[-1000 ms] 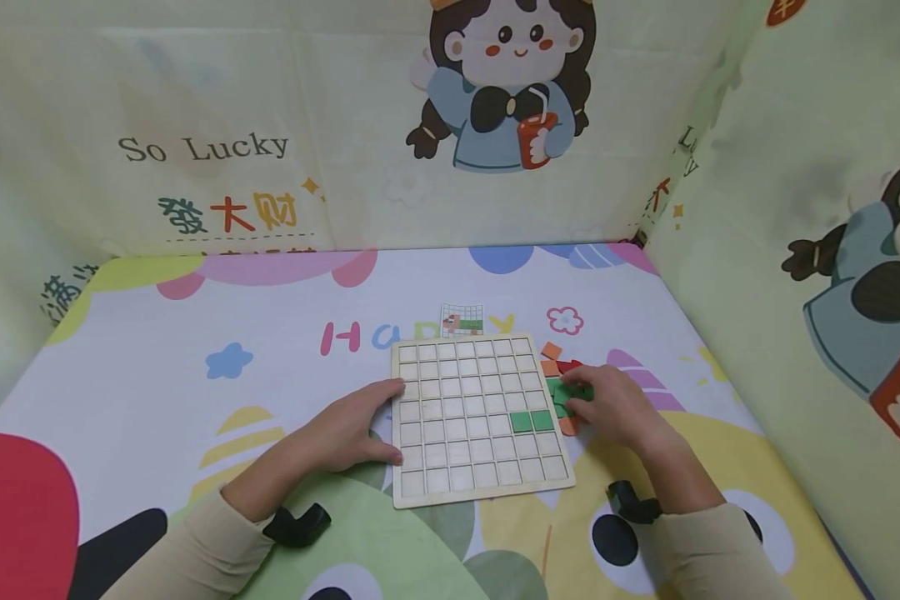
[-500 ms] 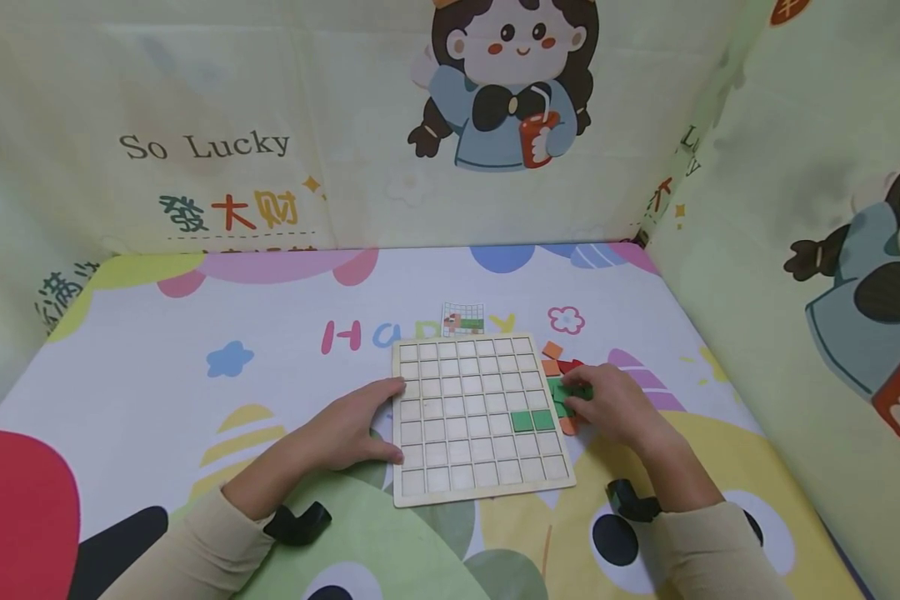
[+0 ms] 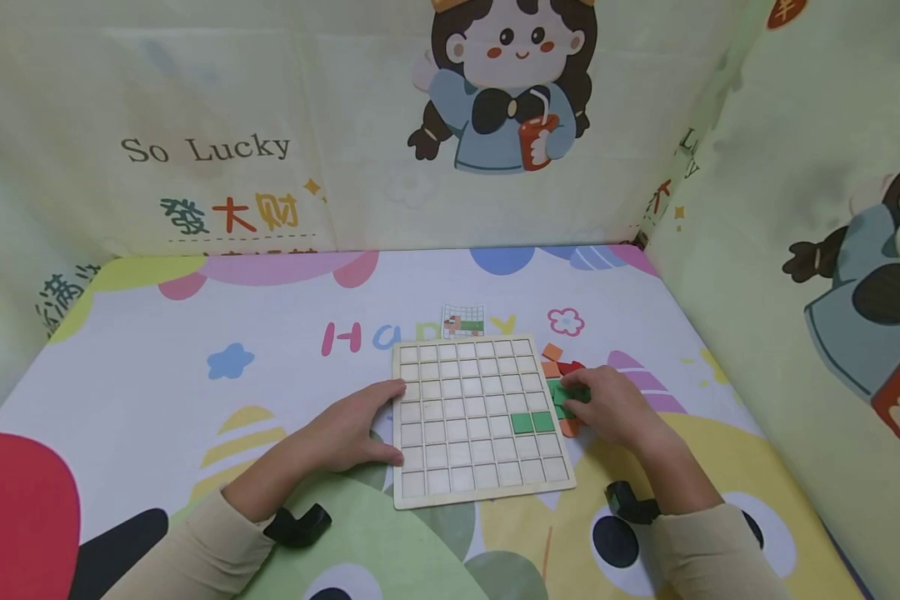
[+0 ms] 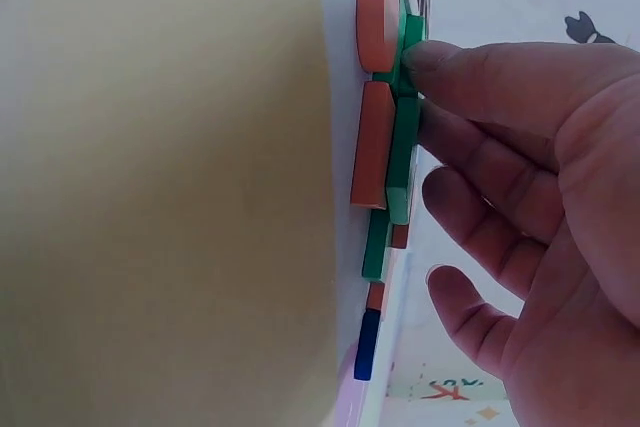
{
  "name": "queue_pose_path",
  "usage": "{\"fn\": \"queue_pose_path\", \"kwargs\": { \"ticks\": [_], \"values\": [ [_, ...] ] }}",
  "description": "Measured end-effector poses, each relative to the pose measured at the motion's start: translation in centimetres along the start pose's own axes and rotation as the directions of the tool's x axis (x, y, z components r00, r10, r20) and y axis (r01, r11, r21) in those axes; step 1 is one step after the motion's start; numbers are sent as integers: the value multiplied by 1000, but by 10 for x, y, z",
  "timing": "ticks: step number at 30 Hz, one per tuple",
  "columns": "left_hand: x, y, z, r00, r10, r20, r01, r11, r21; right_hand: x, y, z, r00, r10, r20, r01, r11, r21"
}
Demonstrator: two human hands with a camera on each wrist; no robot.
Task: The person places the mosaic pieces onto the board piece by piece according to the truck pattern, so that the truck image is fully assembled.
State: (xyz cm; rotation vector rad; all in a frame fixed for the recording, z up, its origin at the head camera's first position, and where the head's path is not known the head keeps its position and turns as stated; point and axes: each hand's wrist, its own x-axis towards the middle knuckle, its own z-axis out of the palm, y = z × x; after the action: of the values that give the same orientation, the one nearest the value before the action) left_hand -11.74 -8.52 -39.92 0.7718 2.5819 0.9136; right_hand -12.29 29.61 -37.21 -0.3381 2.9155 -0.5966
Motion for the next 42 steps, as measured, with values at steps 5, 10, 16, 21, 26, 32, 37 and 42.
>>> {"fn": "queue_pose_path", "kwargs": {
  "ticks": [5, 10, 16, 21, 26, 32, 37, 42],
  "values": [
    [0, 0, 1, 1000, -14, 6, 14, 1000, -1, 0, 1, 1, 1000, 17, -9, -17, 1000, 24],
    [0, 1, 0, 1000, -10, 2, 10, 1000, -1, -1, -4, 0, 999, 26, -19, -25, 999, 42],
    [0, 1, 0, 1000, -6, -2, 6, 1000, -4, -4, -15, -1, 1000, 5, -22, -3, 997, 77],
    [0, 0, 0, 1000, -2, -5, 2, 1000, -4, -5, -24, 0, 999, -40, -21, 41, 998, 57],
    [0, 0, 1, 1000, 2, -3, -2, 1000, 1, -4, -31, 3, 992, -120, -26, 121, 993, 10],
    [0, 0, 1, 1000, -5, -1, 5, 1000, 4, -6, -40, 8, 989, -147, -7, 147, 989, 4],
    [0, 0, 1, 1000, -15, 4, 15, 1000, 11, -5, -45, 13, 986, -167, 1, 167, 986, 13],
    [0, 0, 1, 1000, -14, 2, 14, 1000, 12, -4, -47, 18, 988, -157, 8, 157, 987, 14]
  ]
}}
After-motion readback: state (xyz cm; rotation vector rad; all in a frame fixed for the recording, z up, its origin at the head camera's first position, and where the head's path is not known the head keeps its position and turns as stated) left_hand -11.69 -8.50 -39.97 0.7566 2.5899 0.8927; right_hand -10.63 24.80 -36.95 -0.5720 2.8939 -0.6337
